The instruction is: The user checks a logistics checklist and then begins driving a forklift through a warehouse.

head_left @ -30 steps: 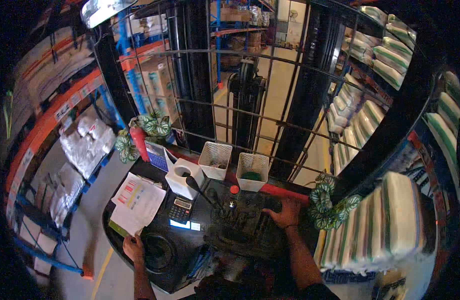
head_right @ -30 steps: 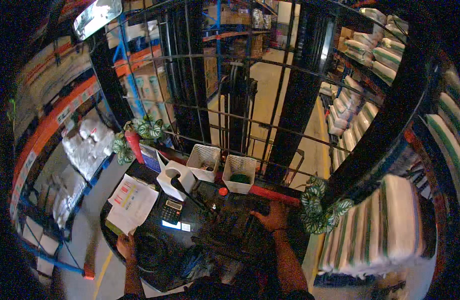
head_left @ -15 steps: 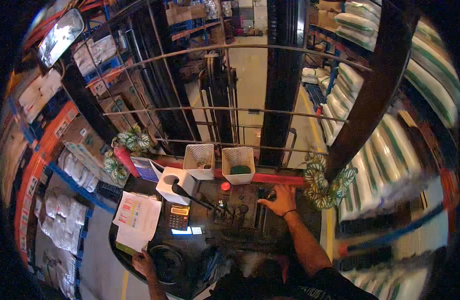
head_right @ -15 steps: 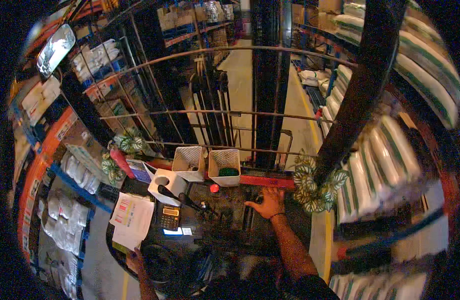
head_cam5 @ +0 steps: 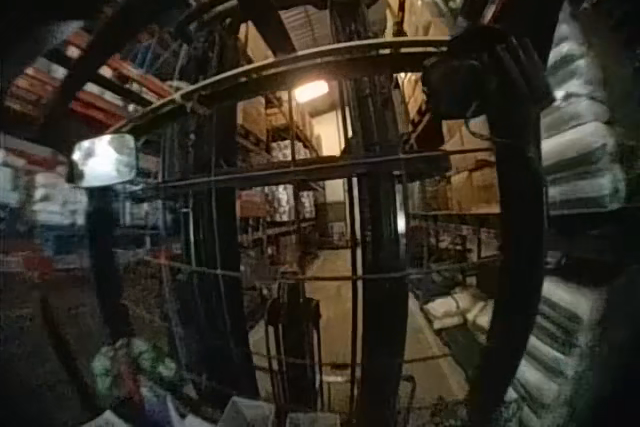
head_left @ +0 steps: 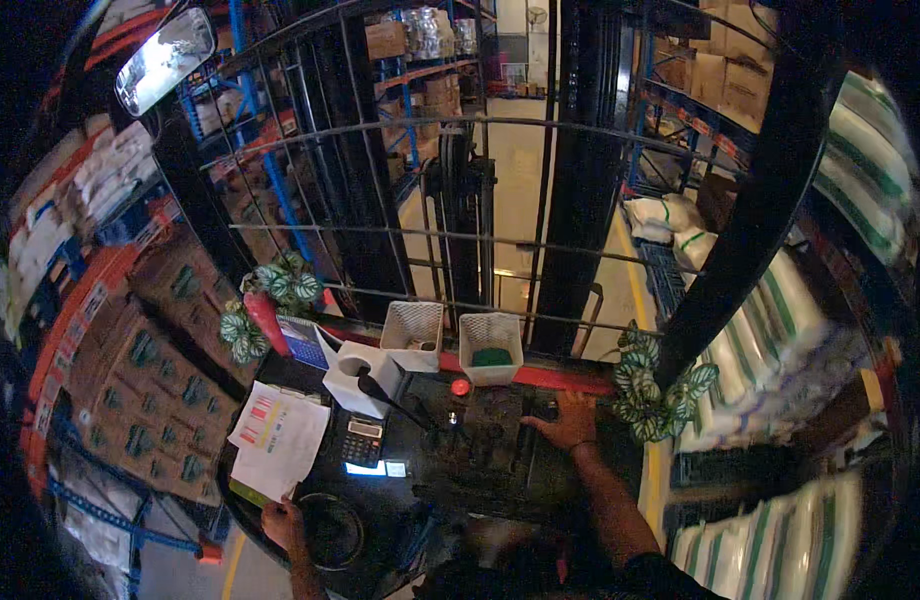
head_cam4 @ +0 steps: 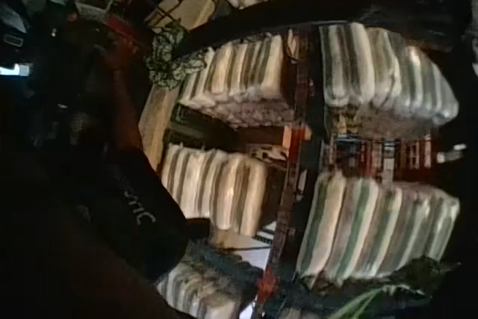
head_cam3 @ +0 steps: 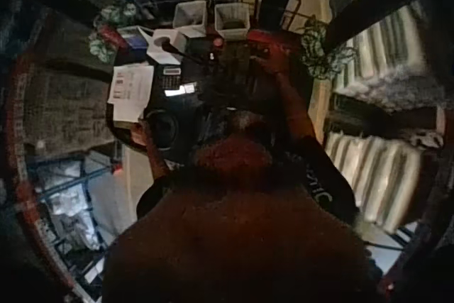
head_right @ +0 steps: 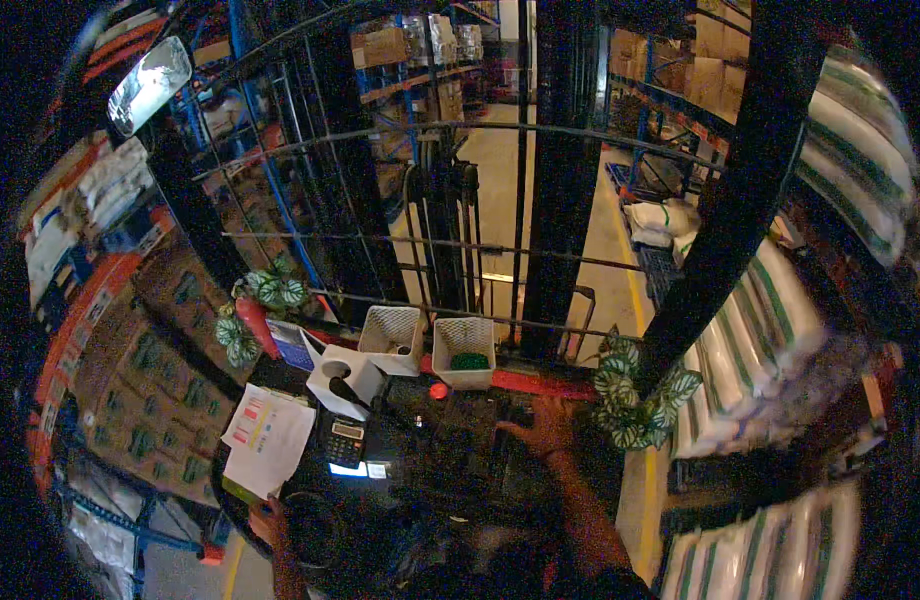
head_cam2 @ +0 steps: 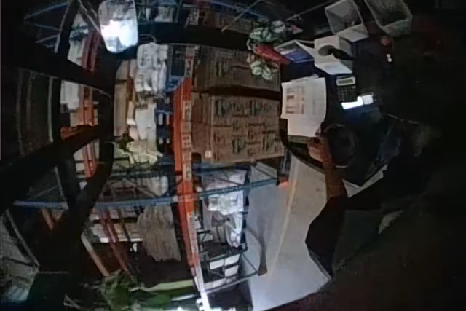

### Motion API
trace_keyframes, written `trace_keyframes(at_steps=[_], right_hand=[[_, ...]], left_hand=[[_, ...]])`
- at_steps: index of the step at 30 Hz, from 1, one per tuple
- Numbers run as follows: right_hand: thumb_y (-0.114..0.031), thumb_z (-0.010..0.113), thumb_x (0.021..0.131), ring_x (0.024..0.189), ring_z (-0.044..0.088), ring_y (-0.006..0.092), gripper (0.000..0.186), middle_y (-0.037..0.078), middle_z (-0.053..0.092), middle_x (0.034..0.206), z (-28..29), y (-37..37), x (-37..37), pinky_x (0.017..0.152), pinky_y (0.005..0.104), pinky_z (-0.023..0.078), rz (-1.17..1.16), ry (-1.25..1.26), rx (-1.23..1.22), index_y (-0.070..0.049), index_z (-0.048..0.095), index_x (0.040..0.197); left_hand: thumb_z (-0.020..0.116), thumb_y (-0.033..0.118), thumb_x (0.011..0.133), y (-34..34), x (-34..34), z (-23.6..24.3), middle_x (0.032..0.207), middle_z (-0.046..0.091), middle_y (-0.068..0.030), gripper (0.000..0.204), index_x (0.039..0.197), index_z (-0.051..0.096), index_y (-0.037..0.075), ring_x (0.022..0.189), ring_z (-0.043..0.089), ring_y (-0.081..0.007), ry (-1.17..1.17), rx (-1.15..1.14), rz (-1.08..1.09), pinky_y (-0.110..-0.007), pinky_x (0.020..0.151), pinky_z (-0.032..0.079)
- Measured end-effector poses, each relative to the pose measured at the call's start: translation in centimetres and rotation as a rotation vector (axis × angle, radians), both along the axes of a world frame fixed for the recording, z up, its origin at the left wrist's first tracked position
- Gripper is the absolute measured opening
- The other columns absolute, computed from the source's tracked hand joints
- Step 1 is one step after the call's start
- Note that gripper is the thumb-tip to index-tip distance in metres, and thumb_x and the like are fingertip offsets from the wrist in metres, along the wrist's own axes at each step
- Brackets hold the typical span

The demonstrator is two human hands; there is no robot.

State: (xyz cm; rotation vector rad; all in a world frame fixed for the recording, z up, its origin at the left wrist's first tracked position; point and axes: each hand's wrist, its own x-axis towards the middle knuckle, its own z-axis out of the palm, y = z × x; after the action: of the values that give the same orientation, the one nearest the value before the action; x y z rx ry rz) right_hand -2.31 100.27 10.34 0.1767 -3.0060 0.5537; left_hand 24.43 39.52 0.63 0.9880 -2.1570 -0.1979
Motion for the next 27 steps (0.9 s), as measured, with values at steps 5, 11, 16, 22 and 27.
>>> trace_keyframes(at_steps=[5,11,16,22,27], right_hand=[[-0.094,0.063,0.072,0.152,0.037,0.0435,0.125,0.023,0.044,0.162,0.0,-0.3,0.4,0.127,0.0675,0.016,-0.003,0.037,-0.077,-0.004,0.046,0.156],[-0.093,0.068,0.070,0.153,0.037,0.0426,0.118,0.024,0.052,0.156,0.0,-0.5,0.4,0.127,0.0658,0.018,-0.076,0.035,-0.117,-0.005,0.060,0.147],[-0.095,0.067,0.069,0.153,0.039,0.0430,0.117,0.024,0.056,0.152,0.2,-0.5,0.3,0.126,0.0657,0.020,-0.071,-0.050,-0.060,-0.007,0.062,0.146],[-0.098,0.064,0.067,0.148,0.045,0.0414,0.120,0.022,0.058,0.151,1.1,-0.3,0.3,0.125,0.0643,0.022,-0.010,-0.054,-0.045,-0.005,0.064,0.143],[-0.097,0.064,0.069,0.148,0.045,0.0403,0.121,0.022,0.056,0.152,0.8,-0.3,0.6,0.125,0.0644,0.022,-0.022,-0.008,-0.057,-0.004,0.059,0.147]], left_hand=[[0.071,0.043,0.093,0.2,0.1,0.8,0.075,0.067,-0.0214,0.047,0.080,0.070,-0.002,0.073,0.068,-0.0436,0.018,0.016,-0.055,-0.056,0.065,0.051],[0.071,0.043,0.095,0.0,0.5,1.6,0.074,0.067,-0.0196,0.047,0.078,0.071,-0.001,0.072,0.068,-0.0393,-0.075,0.050,-0.092,-0.054,0.065,0.051],[0.073,0.040,0.094,0.5,0.5,1.7,0.073,0.067,-0.0194,0.045,0.078,0.072,-0.001,0.072,0.068,-0.0401,-0.051,0.023,-0.082,-0.053,0.068,0.052],[0.073,0.040,0.093,1.0,0.6,1.9,0.077,0.069,-0.0209,0.045,0.080,0.072,-0.003,0.075,0.068,-0.0416,0.009,0.037,-0.072,-0.054,0.071,0.052],[0.072,0.042,0.094,0.9,1.2,1.8,0.080,0.070,-0.0225,0.047,0.080,0.072,-0.002,0.075,0.068,-0.0422,-0.019,0.050,-0.051,-0.054,0.073,0.053]])
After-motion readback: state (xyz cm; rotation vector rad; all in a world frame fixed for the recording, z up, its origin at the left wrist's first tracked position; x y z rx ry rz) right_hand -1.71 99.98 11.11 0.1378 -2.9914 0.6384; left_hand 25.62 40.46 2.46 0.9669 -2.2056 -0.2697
